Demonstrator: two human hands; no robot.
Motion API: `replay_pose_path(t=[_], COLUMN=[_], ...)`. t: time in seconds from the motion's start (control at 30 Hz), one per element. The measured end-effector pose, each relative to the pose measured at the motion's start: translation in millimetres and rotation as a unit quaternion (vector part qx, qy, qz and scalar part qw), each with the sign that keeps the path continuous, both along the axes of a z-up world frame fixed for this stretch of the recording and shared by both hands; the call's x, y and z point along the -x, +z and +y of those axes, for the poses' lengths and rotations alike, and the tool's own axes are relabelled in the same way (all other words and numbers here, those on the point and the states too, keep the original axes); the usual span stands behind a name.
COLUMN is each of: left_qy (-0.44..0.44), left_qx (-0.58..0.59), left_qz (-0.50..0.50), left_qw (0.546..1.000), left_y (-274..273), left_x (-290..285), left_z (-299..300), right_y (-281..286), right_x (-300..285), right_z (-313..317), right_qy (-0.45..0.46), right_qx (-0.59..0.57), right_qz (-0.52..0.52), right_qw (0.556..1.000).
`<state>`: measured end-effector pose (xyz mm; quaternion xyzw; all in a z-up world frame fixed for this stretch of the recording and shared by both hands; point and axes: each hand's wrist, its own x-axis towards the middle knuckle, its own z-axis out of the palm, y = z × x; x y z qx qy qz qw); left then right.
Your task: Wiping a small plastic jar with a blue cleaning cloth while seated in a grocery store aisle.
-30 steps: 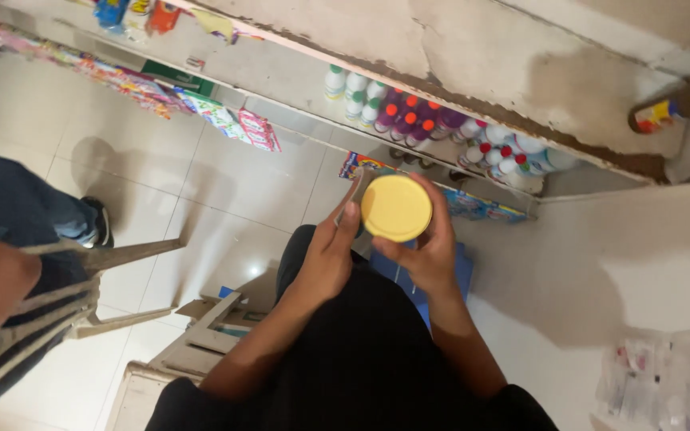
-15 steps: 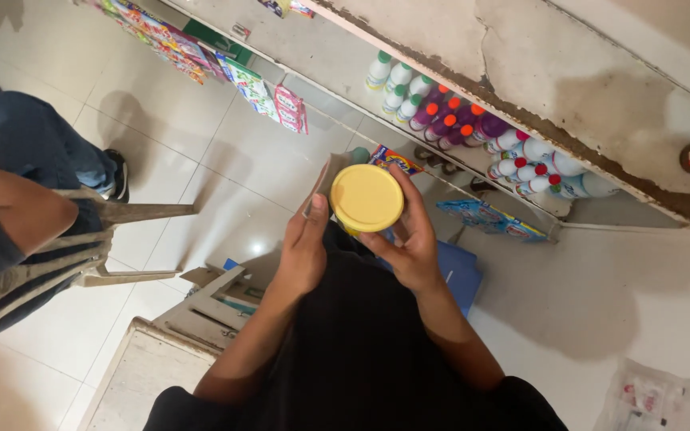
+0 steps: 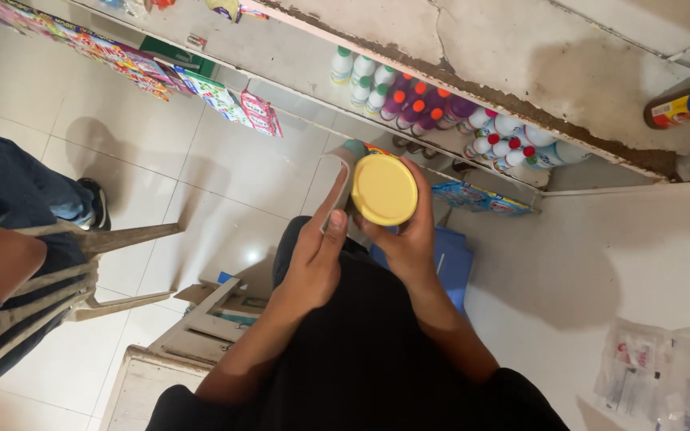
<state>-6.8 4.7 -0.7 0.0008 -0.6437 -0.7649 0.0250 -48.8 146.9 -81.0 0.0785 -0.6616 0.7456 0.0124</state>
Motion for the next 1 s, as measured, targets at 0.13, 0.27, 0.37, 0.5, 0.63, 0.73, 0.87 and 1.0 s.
replay_pose_path(t=[0.13, 0.27, 0.37, 0.5, 0.63, 0.73, 0.87, 1.0], left_qy=[0.014, 0.096, 0.122, 0.129, 0.104, 0.036, -0.021, -0.068], left_qx=[0.003, -0.053, -0.079, -0.097, -0.054, 0.009, 0.045, 0.068], left_qz=[-0.004, -0.033, -0.049, -0.036, -0.035, 0.005, -0.004, 0.006], left_qw=[1.0, 0.993, 0.988, 0.986, 0.992, 0.999, 0.999, 0.995], left_y=[-8.8, -39.9, -42.4, -18.4, -3.5, -3.5, 5.1, 12.4], left_x=[4.2, 6.3, 6.4, 8.6, 9.2, 8.2, 9.3, 23.4], left_z=[-3.8, -5.9, -3.9, 4.8, 1.4, 1.5, 4.6, 6.2], right_y=[16.3, 24.2, 21.2, 3.7, 1.4, -4.4, -11.3, -30.2], right_x=[-8.5, -9.4, -1.9, -8.5, -3.0, 0.8, 8.0, 11.4], right_z=[-4.2, -2.7, -0.1, 2.0, 3.2, 6.1, 15.2, 19.7], right_qy=[0.028, 0.07, 0.08, 0.106, 0.088, 0.037, 0.0, -0.037], right_qx=[-0.036, -0.044, -0.036, 0.009, 0.009, 0.025, 0.023, 0.023], right_qz=[0.024, 0.058, 0.061, -0.016, -0.019, -0.015, -0.001, 0.002], right_qw=[0.999, 0.995, 0.994, 0.994, 0.996, 0.999, 1.0, 0.999])
